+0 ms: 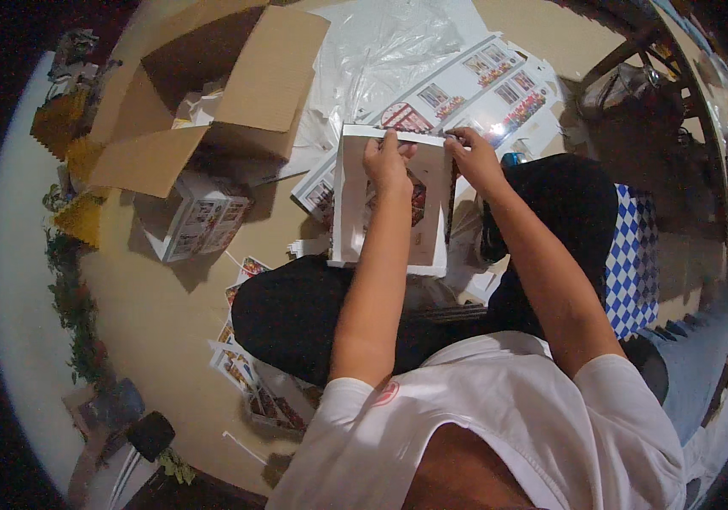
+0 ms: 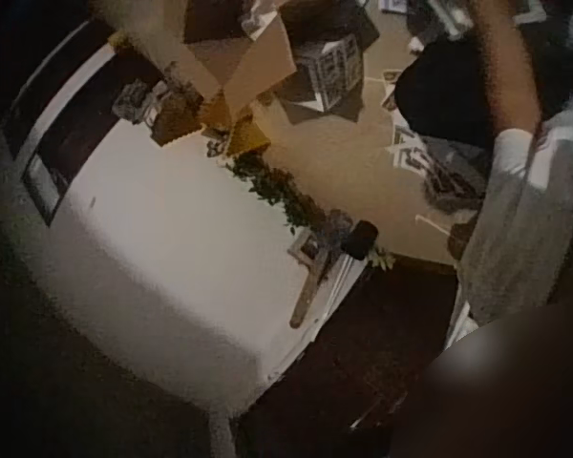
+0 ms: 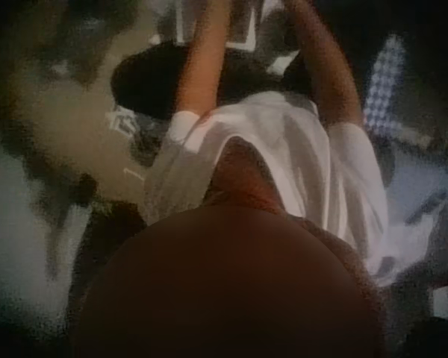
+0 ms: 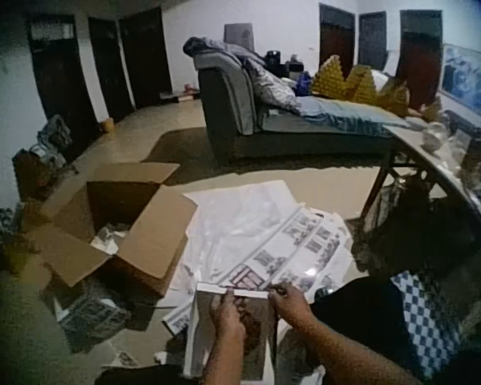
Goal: The person assembles small paper boxes by folding printed panels and securing edges with adhesive tape. They repeatedly pick up flat sheets, fold them into box shapes, and apply tape to hold the structure together.
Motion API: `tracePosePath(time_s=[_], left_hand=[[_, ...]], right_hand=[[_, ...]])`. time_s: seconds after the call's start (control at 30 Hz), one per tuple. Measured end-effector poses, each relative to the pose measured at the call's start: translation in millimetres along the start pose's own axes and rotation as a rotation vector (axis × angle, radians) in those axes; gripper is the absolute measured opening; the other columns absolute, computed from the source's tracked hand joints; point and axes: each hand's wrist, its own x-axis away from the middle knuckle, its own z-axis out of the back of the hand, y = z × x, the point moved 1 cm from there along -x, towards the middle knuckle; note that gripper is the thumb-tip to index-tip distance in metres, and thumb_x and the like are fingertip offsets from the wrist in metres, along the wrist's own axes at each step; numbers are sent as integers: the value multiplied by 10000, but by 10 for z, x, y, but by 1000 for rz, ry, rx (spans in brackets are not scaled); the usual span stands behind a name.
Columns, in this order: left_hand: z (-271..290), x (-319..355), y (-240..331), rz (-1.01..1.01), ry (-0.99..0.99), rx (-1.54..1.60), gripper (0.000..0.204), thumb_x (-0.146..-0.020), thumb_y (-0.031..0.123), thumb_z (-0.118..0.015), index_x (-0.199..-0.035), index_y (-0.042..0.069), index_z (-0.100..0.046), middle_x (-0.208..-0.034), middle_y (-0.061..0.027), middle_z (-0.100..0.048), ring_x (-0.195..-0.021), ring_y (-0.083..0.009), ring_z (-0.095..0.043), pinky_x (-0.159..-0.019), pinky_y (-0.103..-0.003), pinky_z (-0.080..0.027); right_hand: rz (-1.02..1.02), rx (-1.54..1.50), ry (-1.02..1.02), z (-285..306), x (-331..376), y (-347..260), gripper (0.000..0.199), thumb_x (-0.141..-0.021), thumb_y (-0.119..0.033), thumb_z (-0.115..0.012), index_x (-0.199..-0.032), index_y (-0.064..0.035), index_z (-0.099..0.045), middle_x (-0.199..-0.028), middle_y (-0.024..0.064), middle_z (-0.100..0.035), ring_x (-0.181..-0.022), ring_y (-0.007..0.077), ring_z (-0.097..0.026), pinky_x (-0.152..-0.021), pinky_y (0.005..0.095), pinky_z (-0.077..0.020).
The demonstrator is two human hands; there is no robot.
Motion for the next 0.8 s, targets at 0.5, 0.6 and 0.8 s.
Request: tracePosePath(time_s=[0.5, 0.6, 0.8], left_hand=[[-371, 901, 416, -273, -441, -1305, 237, -735, 266, -615, -846, 66, -674, -715, -153, -646, -668, -313, -627, -648, -391, -476], [-52, 782, 168, -192, -495, -1302, 238, -757, 263, -592, -858, 64, -675, -736, -132, -663, -677, -295, -624, -657, -384, -474], [93, 809, -60, 60, -658, -1092, 175, -794, 167, -578, -834, 26, -674, -672, -48, -607, -627, -134, -542, -601, -290, -425]], right_hand=[[-259, -425, -182, 138, 927, 154, 504, -929, -315, -565, -1316, -43, -391, -979, 157, -618, -793, 209, -648, -582, 333, -542], [-326, -339, -128, 71, 953, 194, 523, -927, -353, -545, -1306, -24, -400, -1009, 182, -601, -832, 268, -649, -626, 363, -549], [-34, -200, 338, 156, 724, 377, 442, -928, -358, -526, -1249, -54, -527, -1070, 236, -582, -871, 323, -588, -856, 408, -451]])
